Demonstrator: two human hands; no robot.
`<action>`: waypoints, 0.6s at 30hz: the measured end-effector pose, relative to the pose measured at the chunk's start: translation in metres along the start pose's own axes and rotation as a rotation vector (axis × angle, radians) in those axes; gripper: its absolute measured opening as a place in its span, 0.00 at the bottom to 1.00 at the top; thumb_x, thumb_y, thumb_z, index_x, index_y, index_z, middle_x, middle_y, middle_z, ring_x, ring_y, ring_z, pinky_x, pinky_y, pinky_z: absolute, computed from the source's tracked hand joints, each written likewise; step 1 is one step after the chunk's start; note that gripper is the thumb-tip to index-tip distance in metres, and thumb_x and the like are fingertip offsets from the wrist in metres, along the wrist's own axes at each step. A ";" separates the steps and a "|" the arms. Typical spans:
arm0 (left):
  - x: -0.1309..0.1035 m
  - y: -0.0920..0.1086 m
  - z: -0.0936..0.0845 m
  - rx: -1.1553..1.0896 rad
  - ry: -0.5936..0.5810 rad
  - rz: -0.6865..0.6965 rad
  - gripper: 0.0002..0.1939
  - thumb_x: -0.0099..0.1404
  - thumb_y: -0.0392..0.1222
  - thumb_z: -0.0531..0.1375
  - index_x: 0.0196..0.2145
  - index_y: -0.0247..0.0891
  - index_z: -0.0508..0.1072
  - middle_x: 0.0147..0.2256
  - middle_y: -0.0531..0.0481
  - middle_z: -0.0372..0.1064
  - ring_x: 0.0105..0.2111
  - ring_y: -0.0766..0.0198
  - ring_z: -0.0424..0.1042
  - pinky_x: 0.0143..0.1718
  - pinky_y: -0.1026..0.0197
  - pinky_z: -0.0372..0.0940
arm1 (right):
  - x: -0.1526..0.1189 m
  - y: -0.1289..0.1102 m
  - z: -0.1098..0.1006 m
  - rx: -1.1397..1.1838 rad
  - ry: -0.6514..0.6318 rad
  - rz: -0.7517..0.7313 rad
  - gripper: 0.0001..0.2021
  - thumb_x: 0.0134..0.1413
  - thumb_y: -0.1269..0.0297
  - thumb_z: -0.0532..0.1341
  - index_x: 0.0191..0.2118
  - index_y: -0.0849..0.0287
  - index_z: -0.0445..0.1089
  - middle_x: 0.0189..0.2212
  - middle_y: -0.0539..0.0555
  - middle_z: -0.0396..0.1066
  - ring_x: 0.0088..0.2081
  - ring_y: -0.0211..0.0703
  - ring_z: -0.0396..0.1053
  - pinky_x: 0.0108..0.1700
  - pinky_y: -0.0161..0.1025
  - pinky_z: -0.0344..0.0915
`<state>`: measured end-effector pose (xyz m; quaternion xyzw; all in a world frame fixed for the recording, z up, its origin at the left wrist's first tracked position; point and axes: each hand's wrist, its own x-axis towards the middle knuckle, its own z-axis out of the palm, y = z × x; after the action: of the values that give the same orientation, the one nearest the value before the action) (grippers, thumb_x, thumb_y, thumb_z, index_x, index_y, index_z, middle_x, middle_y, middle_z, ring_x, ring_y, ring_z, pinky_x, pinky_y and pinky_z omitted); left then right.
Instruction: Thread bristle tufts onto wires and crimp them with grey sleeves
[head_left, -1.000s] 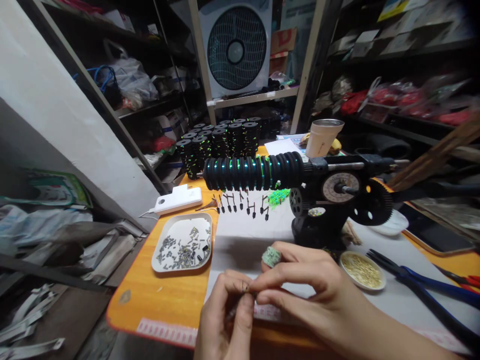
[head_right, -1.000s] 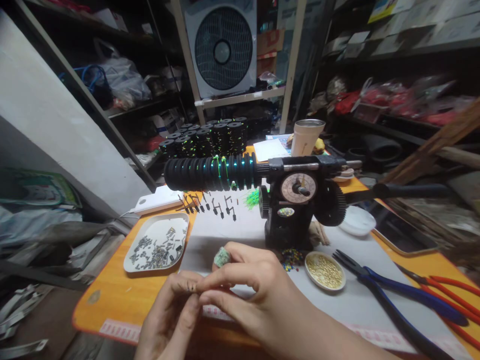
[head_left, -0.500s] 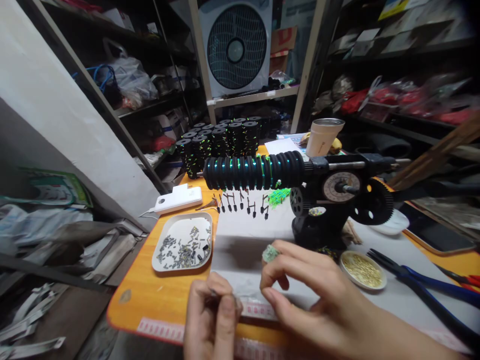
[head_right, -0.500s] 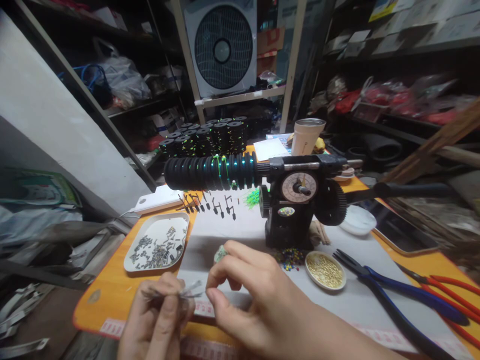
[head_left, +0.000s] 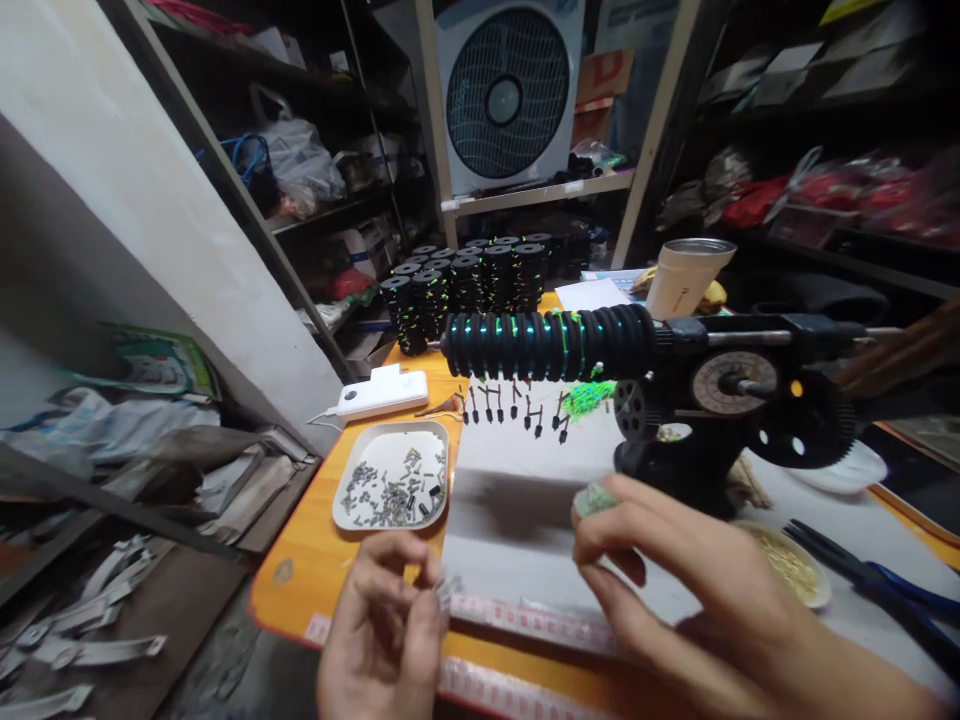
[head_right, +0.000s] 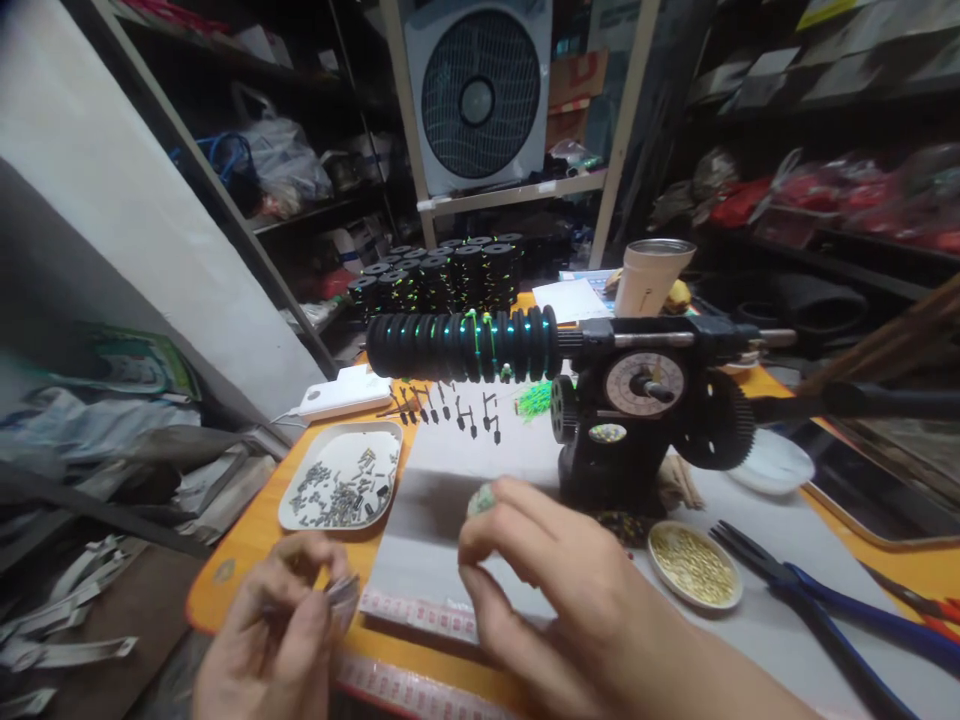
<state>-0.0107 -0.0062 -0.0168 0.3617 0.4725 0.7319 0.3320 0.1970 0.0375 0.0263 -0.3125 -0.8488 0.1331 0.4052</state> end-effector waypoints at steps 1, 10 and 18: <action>0.011 0.001 -0.003 0.131 -0.050 0.057 0.15 0.62 0.42 0.67 0.25 0.42 0.64 0.40 0.53 0.73 0.40 0.64 0.72 0.37 0.66 0.67 | -0.001 -0.002 0.001 0.010 -0.017 0.001 0.08 0.58 0.76 0.55 0.38 0.55 0.63 0.27 0.49 0.64 0.27 0.38 0.65 0.30 0.33 0.64; 0.181 -0.005 0.035 0.961 -0.608 0.210 0.06 0.68 0.41 0.61 0.40 0.35 0.72 0.39 0.48 0.73 0.40 0.57 0.73 0.43 0.48 0.69 | 0.008 -0.006 0.007 -0.015 -0.103 -0.065 0.09 0.57 0.76 0.58 0.32 0.58 0.74 0.24 0.53 0.64 0.26 0.41 0.66 0.25 0.34 0.60; 0.213 -0.045 0.077 1.056 -0.728 0.051 0.17 0.69 0.44 0.60 0.53 0.38 0.71 0.52 0.43 0.70 0.46 0.53 0.73 0.44 0.47 0.71 | 0.004 0.001 0.014 0.070 -0.074 -0.004 0.10 0.59 0.77 0.57 0.34 0.61 0.75 0.25 0.53 0.64 0.26 0.39 0.65 0.26 0.33 0.61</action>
<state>-0.0498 0.2201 0.0098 0.7131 0.6175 0.2385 0.2309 0.1847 0.0411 0.0190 -0.2912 -0.8587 0.1733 0.3845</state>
